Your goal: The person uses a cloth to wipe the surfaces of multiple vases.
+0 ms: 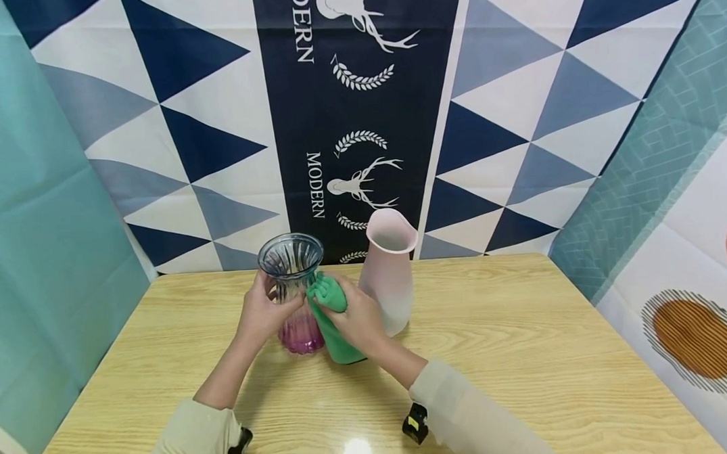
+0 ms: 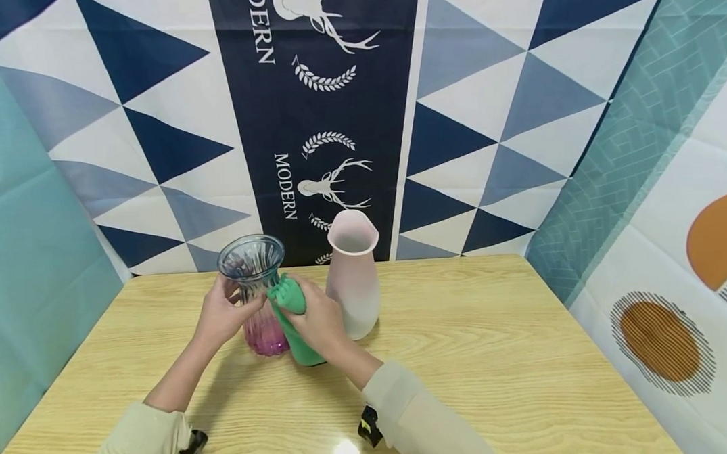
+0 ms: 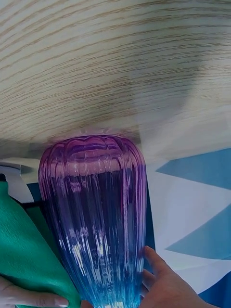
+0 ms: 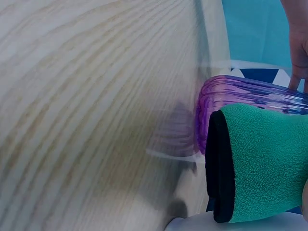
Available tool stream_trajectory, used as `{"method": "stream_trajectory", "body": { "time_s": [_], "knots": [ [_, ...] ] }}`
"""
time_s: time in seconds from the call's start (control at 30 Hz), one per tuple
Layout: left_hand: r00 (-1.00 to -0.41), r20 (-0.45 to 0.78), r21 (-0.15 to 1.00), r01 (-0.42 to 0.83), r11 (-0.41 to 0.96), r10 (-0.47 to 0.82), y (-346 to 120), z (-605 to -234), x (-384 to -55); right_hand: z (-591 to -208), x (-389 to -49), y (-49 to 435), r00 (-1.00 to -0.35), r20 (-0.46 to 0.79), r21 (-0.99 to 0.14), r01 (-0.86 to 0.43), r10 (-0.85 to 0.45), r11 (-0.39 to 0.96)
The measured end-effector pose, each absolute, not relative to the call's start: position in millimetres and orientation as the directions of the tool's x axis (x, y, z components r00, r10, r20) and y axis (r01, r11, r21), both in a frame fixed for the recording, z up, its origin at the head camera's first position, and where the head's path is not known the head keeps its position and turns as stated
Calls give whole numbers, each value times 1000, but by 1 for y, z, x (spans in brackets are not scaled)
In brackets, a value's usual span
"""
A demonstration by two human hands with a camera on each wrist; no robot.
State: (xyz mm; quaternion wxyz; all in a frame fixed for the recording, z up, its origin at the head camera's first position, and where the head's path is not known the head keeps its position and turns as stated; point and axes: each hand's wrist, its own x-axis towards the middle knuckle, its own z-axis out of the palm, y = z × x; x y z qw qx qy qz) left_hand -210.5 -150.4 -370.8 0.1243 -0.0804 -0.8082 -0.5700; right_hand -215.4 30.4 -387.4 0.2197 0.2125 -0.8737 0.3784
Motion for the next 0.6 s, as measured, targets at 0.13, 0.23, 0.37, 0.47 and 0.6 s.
{"method": "stream_trajectory", "body": {
  "time_s": [0.13,0.23,0.37,0.47,0.6],
  "knots": [
    [-956,292,900,273,339,-6,-151,-371,-210,-392,-213,33,-822,528,-556,-525,-215,644],
    [-957,290,901,271,339,-5,-151,-370,-210,-396,-210,34,-836,502,-547,-506,-222,667],
    [-958,286,902,268,338,-5,-151,-369,-209,-401,-206,36,-856,461,-533,-479,-235,698],
    [-959,284,904,266,336,-5,-151,-370,-210,-404,-204,37,-864,441,-518,-467,-244,716],
    [-959,284,903,265,337,-5,-151,-371,-210,-407,-202,40,-877,404,-494,-450,-262,744]
  ]
}}
